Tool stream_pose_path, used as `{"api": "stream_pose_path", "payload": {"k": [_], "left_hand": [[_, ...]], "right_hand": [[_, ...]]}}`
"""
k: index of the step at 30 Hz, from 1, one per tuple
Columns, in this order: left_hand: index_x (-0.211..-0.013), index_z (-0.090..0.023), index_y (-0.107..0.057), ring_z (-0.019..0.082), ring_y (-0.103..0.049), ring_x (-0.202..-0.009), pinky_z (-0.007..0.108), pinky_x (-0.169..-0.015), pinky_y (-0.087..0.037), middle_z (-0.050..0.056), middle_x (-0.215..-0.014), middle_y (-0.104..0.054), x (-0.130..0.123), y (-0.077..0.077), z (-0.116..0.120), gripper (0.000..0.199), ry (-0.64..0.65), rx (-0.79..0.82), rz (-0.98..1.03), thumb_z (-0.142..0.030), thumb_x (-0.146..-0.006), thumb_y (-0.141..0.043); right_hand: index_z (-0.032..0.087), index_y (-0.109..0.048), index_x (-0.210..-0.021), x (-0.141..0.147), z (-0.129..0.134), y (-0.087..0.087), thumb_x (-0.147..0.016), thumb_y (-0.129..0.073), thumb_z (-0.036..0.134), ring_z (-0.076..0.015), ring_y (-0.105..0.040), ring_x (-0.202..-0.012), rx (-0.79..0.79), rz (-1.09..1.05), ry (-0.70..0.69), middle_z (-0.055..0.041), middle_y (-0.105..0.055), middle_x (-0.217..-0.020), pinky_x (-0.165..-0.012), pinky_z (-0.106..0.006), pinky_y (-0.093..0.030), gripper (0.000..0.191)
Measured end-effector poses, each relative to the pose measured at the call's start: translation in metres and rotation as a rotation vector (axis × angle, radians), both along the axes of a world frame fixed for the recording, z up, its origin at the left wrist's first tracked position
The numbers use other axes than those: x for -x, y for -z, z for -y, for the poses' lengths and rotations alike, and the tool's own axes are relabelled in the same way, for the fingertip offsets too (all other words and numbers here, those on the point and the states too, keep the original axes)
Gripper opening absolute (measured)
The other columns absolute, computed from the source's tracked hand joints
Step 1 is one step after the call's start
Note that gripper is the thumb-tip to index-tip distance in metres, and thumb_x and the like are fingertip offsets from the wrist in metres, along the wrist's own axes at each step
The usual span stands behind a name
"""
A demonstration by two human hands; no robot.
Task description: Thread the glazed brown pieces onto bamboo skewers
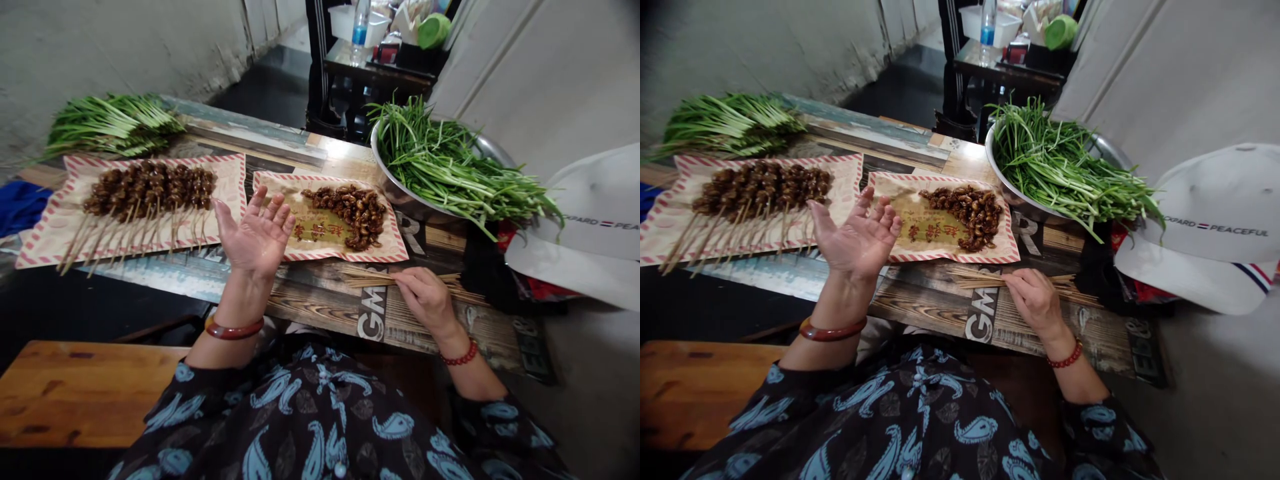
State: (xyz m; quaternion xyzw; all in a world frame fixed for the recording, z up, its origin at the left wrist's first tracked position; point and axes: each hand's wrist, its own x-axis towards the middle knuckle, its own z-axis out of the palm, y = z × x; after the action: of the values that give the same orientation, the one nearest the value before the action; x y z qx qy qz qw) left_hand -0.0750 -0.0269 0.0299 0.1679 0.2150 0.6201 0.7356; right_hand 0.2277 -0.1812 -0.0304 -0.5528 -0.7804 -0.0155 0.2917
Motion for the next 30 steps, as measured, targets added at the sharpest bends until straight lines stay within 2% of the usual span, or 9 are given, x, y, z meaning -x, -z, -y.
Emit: {"api": "stream_pose_path", "payload": {"k": [7,14,24,27,30], "left_hand": [[-0.099,-0.02,-0.066,0.021,-0.067,-0.077,0.035,-0.072,-0.056,0.011,-0.09,-0.071,0.0,0.005,0.0,0.064,-0.002,0.006,0.004,-0.072,-0.086,-0.032],[-0.099,-0.019,-0.066,0.02,-0.068,-0.076,0.034,-0.071,-0.055,0.011,-0.089,-0.071,0.0,0.006,0.001,0.066,-0.009,0.021,0.0,-0.072,-0.087,-0.028],[-0.103,-0.016,-0.065,0.021,-0.07,-0.076,0.035,-0.07,-0.056,0.013,-0.091,-0.072,0.009,0.006,0.004,0.061,0.009,0.026,0.067,-0.064,-0.091,-0.03],[-0.103,-0.016,-0.065,0.02,-0.07,-0.076,0.035,-0.071,-0.056,0.013,-0.092,-0.072,0.009,0.004,0.005,0.06,0.008,0.021,0.075,-0.063,-0.092,-0.029],[-0.103,-0.017,-0.066,0.02,-0.07,-0.075,0.034,-0.071,-0.056,0.012,-0.091,-0.072,0.008,0.003,0.006,0.062,0.009,0.029,0.06,-0.063,-0.092,-0.026]], "right_hand": [[0.024,-0.07,-0.102,-0.001,-0.001,-0.003,-0.087,-0.062,0.014,-0.0173,-0.059,-0.084,-0.078,0.098,0.047,-0.0028,-0.068,-0.09,-0.072,-0.032,-0.042,0.02],[0.021,-0.068,-0.099,0.001,-0.001,0.0,-0.088,-0.061,0.015,-0.0174,-0.059,-0.083,-0.112,0.073,0.07,-0.0044,-0.066,-0.089,-0.073,-0.032,-0.044,0.014],[0.023,-0.065,-0.108,0.008,-0.002,0.007,-0.092,-0.053,0.013,-0.0178,-0.059,-0.08,-0.059,0.076,-0.031,-0.0052,-0.065,-0.088,-0.071,-0.033,-0.047,0.022],[0.022,-0.063,-0.104,0.013,0.0,0.005,-0.092,-0.052,0.014,-0.0193,-0.059,-0.086,-0.067,0.063,-0.039,-0.0065,-0.064,-0.095,-0.076,-0.035,-0.048,0.018],[0.022,-0.061,-0.1,0.016,0.003,0.003,-0.092,-0.051,0.015,-0.0196,-0.057,-0.089,0.008,0.108,-0.122,-0.0071,-0.063,-0.1,-0.078,-0.035,-0.047,0.014]]}}
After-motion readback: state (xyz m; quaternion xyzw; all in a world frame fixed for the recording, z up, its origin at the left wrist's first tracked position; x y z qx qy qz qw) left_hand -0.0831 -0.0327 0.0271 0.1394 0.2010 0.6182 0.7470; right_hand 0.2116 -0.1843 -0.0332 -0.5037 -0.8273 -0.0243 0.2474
